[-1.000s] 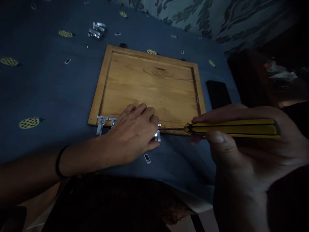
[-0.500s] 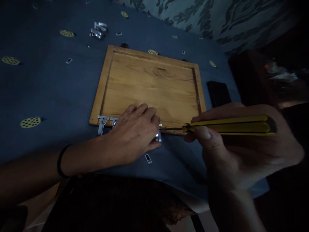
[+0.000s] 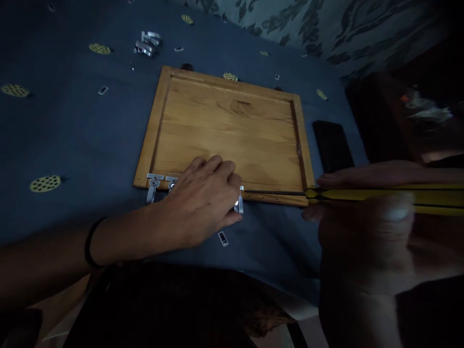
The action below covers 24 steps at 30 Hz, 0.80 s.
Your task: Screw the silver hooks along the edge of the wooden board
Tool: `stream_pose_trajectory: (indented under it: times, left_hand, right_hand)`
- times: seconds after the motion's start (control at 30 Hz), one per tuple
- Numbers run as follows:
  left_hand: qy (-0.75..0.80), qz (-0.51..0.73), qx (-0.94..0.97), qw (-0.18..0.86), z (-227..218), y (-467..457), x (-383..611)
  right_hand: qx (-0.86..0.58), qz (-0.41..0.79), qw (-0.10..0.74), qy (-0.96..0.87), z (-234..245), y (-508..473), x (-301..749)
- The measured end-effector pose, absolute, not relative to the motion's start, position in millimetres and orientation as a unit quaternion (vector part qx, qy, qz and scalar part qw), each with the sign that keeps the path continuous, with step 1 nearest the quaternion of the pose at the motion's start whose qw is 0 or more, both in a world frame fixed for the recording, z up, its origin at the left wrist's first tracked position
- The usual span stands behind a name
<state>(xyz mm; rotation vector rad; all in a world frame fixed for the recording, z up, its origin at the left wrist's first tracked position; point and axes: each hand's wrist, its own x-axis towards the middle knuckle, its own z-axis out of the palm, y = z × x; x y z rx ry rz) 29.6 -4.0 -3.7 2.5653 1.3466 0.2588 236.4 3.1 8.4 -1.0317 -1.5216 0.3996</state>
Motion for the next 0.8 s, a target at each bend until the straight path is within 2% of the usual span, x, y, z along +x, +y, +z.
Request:
stream_pose_trajectory:
  times: [0.6, 0.8]
  left_hand:
    - [0.461, 0.076, 0.876, 0.121, -2, -3, 30]
    - [0.461, 0.086, 0.876, 0.113, -5, -4, 30]
  right_hand:
    - [-0.408, 0.210, 0.505, -0.731, 12, -3, 236]
    - [-0.388, 0.260, 0.460, -0.755, 22, -4, 245]
